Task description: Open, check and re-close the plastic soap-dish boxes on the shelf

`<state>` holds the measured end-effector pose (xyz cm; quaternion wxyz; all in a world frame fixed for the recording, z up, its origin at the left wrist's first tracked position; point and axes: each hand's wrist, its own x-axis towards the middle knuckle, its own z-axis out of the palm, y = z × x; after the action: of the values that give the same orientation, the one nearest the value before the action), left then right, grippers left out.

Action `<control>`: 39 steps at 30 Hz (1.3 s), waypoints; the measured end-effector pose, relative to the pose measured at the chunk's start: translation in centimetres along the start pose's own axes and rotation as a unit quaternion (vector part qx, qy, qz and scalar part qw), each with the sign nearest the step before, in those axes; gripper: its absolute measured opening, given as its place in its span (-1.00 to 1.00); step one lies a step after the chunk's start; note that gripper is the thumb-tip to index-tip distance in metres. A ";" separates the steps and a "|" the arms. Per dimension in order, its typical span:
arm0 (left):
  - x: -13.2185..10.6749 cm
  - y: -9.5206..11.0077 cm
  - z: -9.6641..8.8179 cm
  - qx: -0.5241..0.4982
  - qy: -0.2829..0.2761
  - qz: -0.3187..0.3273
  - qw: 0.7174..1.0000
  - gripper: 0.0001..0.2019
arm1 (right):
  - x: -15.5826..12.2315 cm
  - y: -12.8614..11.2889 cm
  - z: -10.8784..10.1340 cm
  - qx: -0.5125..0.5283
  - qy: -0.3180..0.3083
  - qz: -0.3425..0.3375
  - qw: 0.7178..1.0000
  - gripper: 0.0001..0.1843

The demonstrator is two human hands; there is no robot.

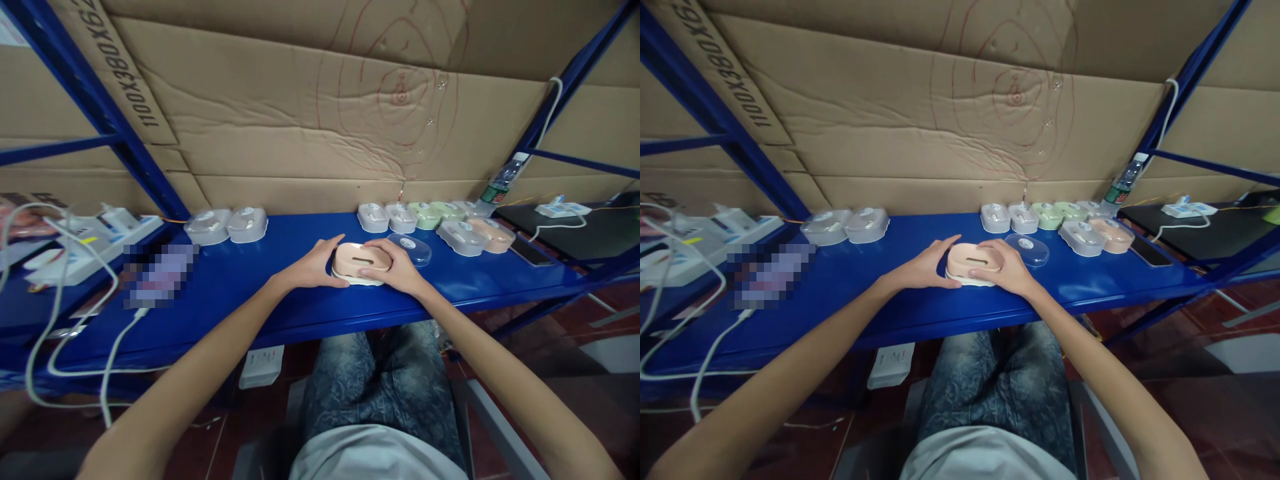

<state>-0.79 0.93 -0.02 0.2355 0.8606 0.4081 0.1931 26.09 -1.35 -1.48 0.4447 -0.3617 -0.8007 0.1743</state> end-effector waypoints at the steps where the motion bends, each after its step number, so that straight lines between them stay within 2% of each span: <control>1: 0.0 0.0 0.0 -0.001 0.000 -0.001 1.000 0.25 | 0.0 0.0 0.0 -0.006 -0.004 -0.008 1.000 -0.37; 8: 0.1 -0.3 0.2 0.000 0.006 0.022 1.000 0.22 | -0.2 -0.2 0.1 -0.052 -0.029 -0.043 0.997 -0.28; 20: 0.4 -0.9 0.4 0.006 0.017 0.074 0.997 0.10 | -0.5 -0.3 0.4 -0.120 -0.087 -0.049 0.988 -0.16; 23: 0.3 -0.8 0.3 0.006 0.018 0.085 0.996 -0.01 | -0.5 -0.2 0.0 -0.133 -0.055 -0.065 0.988 -0.20; 26: 0.2 -0.7 0.1 0.005 0.018 0.086 0.996 -0.04 | -0.4 0.5 -1.3 -0.191 0.009 -0.065 0.979 -0.41; 28: 0.2 -0.6 0.0 0.002 0.018 0.082 0.996 -0.01 | -0.4 1.4 -2.5 -0.267 0.047 -0.045 0.961 -0.43; 30: 0.2 -0.4 -0.1 0.001 0.017 0.075 0.997 0.03 | -0.7 2.4 -3.6 -0.348 0.068 -0.006 0.935 -0.36; 33: 0.2 -0.3 -0.1 0.002 0.015 0.065 0.998 0.04 | -1.3 3.8 -4.7 -0.426 0.041 0.069 0.901 -0.28; 36: 0.1 -0.2 -0.1 -0.002 0.015 0.056 0.998 0.05 | -1.6 4.4 -5.0 -0.422 -0.027 0.127 0.897 -0.31; 39: 0.0 -0.2 -0.1 -0.009 0.014 0.044 0.999 0.10 | -1.6 4.3 -5.0 -0.394 -0.046 0.130 0.909 -0.35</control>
<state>-0.97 1.08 -0.07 0.2284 0.8730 0.3712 0.2191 32.62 0.16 -2.31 0.2023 -0.6001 -0.7695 -0.0827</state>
